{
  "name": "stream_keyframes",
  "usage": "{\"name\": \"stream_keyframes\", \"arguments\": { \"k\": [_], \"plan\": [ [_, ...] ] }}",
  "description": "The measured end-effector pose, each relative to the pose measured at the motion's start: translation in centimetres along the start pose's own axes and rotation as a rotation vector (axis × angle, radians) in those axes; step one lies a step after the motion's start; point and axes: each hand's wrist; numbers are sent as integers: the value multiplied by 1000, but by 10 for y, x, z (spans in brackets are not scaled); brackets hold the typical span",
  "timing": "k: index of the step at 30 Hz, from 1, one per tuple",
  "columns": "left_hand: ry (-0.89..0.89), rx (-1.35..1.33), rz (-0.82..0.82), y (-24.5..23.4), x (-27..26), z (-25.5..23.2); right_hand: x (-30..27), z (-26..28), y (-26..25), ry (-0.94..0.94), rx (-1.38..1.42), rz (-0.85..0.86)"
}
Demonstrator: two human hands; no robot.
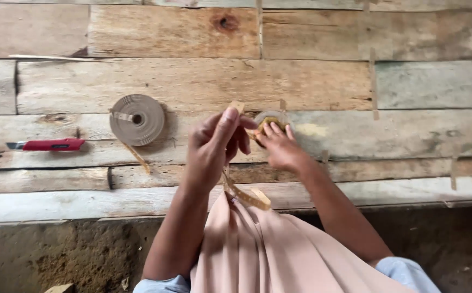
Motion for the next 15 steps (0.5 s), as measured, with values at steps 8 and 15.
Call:
{"name": "stream_keyframes", "arguments": {
  "k": [8, 15],
  "plan": [
    [-297, -22, 30, -30, -37, 58, -13, 78, -152, -4, 1754, 11],
    [-551, 382, 418, -104, -41, 55, 21, 137, -207, -112, 1540, -359]
  ]
}}
Point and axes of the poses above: each hand's wrist, its own x-axis towards the middle knuckle, its own y-axis out of the palm, z = x × y, and after that the axes turned 4 degrees about -x, right-handed
